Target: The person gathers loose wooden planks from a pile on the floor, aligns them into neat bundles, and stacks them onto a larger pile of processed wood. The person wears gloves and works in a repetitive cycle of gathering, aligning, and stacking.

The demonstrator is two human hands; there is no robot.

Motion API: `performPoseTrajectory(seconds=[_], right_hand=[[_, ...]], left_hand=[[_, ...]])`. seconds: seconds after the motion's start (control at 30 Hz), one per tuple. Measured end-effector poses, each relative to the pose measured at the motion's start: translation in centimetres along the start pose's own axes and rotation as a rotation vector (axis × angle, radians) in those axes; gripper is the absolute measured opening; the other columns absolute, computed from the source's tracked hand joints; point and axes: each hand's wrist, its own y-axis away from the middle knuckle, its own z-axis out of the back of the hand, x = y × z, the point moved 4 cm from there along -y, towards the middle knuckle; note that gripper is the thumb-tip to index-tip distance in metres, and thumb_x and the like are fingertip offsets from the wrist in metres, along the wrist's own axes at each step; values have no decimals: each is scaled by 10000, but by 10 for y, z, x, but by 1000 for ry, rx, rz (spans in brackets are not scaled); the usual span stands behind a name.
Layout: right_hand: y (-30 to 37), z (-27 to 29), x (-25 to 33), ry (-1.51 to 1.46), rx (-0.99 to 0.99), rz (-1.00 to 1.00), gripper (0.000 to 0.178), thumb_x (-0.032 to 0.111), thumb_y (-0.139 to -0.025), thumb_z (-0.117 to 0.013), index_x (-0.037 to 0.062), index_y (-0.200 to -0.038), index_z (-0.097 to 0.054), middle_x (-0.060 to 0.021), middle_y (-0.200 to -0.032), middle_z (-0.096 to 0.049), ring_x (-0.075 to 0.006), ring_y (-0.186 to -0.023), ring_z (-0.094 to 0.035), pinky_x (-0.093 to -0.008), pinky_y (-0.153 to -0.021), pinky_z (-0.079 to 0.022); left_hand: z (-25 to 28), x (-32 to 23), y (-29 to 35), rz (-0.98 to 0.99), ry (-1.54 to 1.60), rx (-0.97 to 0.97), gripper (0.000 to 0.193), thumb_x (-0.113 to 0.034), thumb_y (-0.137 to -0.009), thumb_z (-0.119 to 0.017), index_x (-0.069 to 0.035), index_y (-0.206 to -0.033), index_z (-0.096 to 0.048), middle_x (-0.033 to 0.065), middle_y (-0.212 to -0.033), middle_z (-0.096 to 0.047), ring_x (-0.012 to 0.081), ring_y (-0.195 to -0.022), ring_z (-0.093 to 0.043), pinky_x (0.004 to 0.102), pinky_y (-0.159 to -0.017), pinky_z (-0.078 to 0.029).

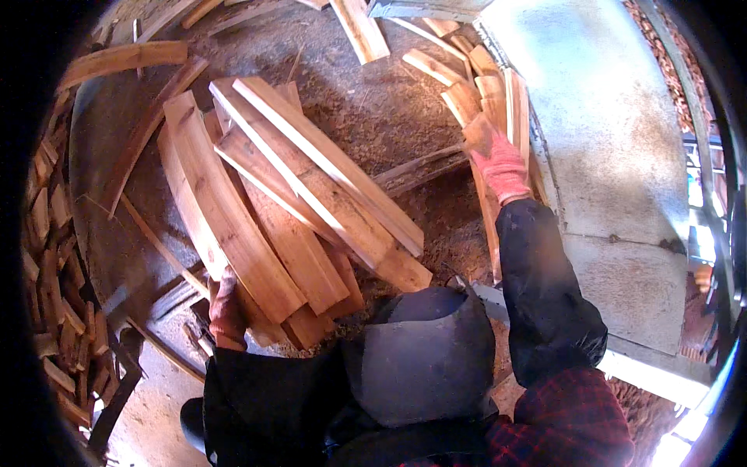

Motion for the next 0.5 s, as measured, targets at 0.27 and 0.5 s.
performPoseTrajectory(seconds=[0.27,0.5], right_hand=[[22,-15,-66,-397,-60,-507,1065,496,-690,-837,-13,-1480,-336,-297,-1496,-376,-420,-1362,-418,-463,-1123,-367],[60,10,-29,-591,96,-647,804,416,-720,-849,-96,-1272,-566,-228,-1161,-674,-288,-1030,-657,-373,-927,-491]], left_hand=[[15,11,-12,36,26,-25,591,-382,-919,-695,-126,-1406,-480,91,-1314,-584,290,-1161,-569,455,-971,-476],[5,1,-9,-32,17,-16,549,-363,-942,-677,-144,-1407,-485,90,-1311,-591,297,-1151,-580,475,-972,-484]])
